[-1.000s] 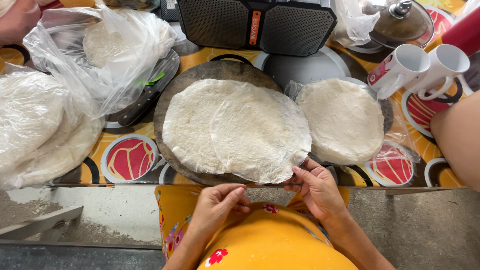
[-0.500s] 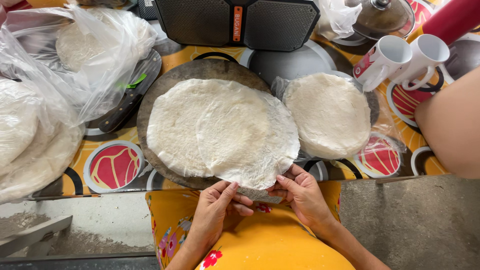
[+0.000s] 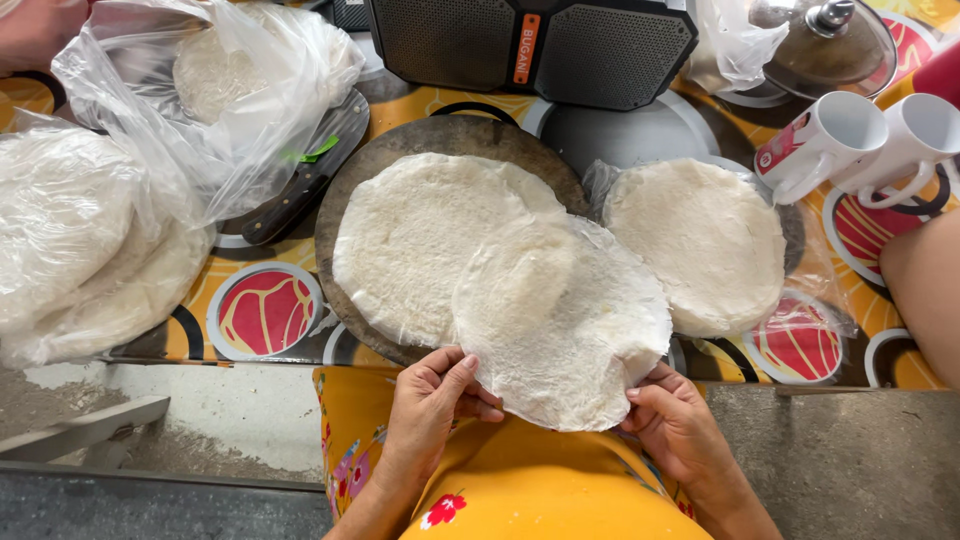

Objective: The person separates thin white flatbread wrappers from a stack one by one by hand on a table.

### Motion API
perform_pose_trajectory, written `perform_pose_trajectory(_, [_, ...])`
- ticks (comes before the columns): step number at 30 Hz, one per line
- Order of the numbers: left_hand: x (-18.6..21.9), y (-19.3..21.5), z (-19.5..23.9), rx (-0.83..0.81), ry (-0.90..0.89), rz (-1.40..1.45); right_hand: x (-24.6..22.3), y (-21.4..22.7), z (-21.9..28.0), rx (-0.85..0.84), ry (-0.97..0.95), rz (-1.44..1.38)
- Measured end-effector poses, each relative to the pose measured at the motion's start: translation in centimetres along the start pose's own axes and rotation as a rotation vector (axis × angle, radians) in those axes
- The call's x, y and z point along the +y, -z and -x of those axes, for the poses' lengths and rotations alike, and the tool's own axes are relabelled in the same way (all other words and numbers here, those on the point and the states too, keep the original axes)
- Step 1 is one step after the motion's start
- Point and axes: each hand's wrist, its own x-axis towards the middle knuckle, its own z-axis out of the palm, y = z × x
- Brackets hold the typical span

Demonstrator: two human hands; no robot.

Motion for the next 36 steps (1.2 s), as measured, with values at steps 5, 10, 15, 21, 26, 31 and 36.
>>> perform_pose_trajectory(5, [-0.2, 0.1, -0.2, 0.018, 0.036, -0.012, -0.1, 0.0, 0.5, -0.052, 0.006, -0.023])
perform_pose_trajectory(10, [-0.1, 1.2, 0.9, 0.051, 0.033, -0.064, 0.1, -0.6, 1.1, -0.011, -0.09, 0.135])
perform_pose_trajectory(15, [0.0, 1.7, 2.0, 0.161, -0.066, -0.299, 1.6, -0.1, 0.8, -0.049, -0.163, 0.26])
perform_pose_trajectory(21, [2.2, 0.8, 1.9, 0.163, -0.569, -0.649, 2.3, -2.3, -0.1, -0.098, -0.198, 0.327])
perform_pose_trajectory(26, [9.2, 1.2, -3.5, 0.105, -0.303, -0.562, -0.5, -6.7, 1.3, -0.763, 0.01, 0.855])
perform_pose_trajectory(31, [13.5, -0.2, -6.6, -0.238, -0.28, -0.505, -5.3, -11.8, -1.0, -0.215, 0.386, 0.999])
perform_pose_trajectory(36, [14.4, -3.9, -3.8, -0.493, -0.352, -0.787, -9.7, -14.8, -7.0, -0.517, 0.693, 0.99])
